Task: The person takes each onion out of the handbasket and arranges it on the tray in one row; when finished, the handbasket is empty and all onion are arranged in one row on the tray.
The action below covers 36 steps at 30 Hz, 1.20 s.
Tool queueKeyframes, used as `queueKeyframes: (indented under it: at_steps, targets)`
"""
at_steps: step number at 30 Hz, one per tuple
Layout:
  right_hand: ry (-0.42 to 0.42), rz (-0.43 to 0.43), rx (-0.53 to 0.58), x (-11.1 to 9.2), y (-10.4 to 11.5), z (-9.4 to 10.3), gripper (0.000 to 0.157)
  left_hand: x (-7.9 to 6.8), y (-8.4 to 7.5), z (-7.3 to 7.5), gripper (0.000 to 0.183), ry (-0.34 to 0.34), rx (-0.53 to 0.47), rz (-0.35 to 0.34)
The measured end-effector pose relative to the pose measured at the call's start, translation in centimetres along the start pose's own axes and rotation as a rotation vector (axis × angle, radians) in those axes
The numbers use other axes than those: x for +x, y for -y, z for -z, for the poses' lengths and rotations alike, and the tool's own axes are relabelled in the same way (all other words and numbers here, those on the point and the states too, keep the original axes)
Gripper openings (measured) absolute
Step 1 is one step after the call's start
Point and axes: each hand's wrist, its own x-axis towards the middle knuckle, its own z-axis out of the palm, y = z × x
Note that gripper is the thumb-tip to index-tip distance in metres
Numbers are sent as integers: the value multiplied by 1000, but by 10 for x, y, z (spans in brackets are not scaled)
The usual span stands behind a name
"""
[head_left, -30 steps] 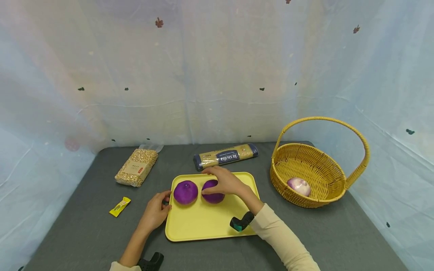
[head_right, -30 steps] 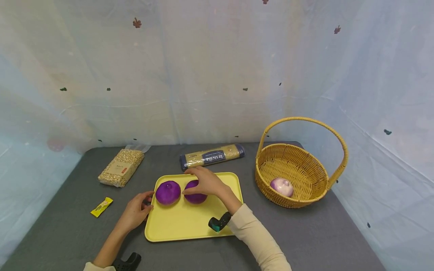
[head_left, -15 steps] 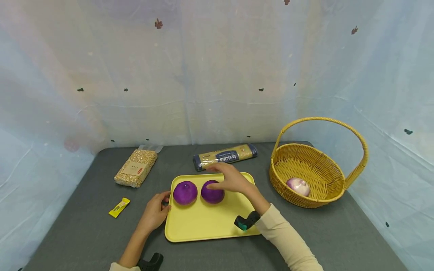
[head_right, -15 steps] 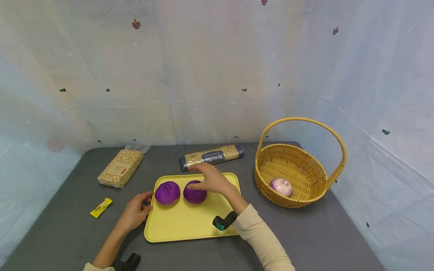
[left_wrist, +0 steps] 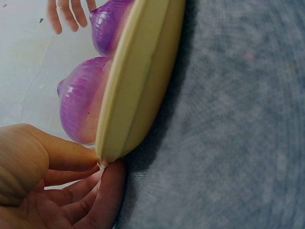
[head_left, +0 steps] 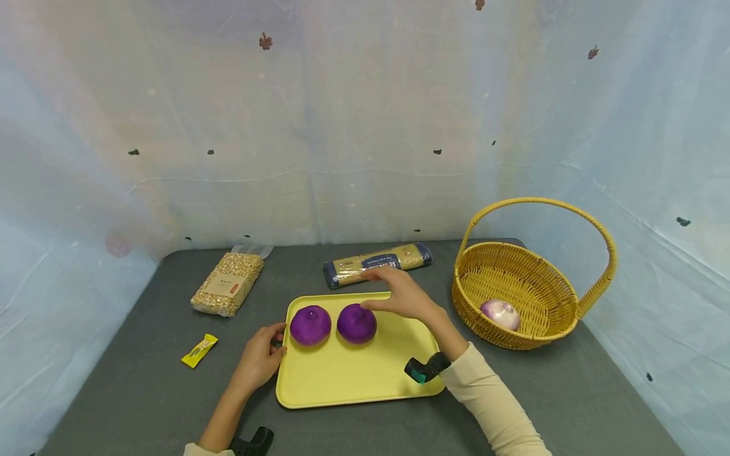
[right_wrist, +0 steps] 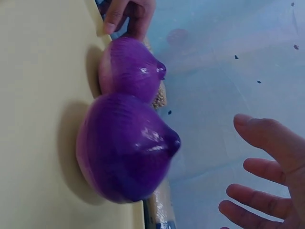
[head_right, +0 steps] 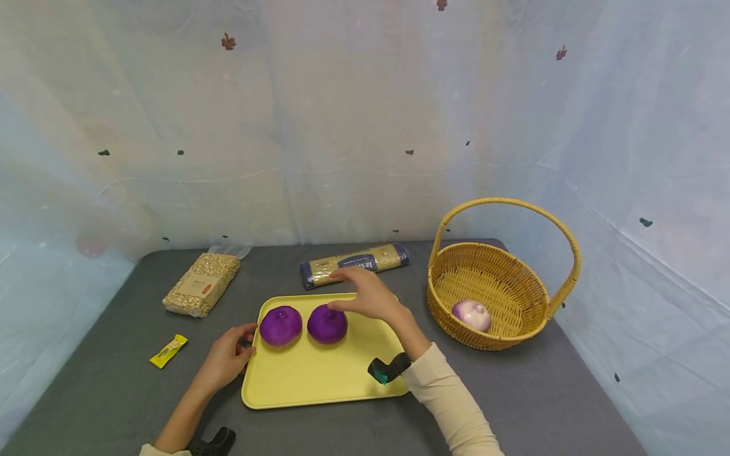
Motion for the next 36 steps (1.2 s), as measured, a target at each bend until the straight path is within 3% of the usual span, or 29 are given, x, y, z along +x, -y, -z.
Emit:
queueKeyframes:
  at_steps: [36]
  targets:
    - [-165, -186, 49, -48, -30, 64, 59, -1, -2, 0, 43, 5, -12, 7]
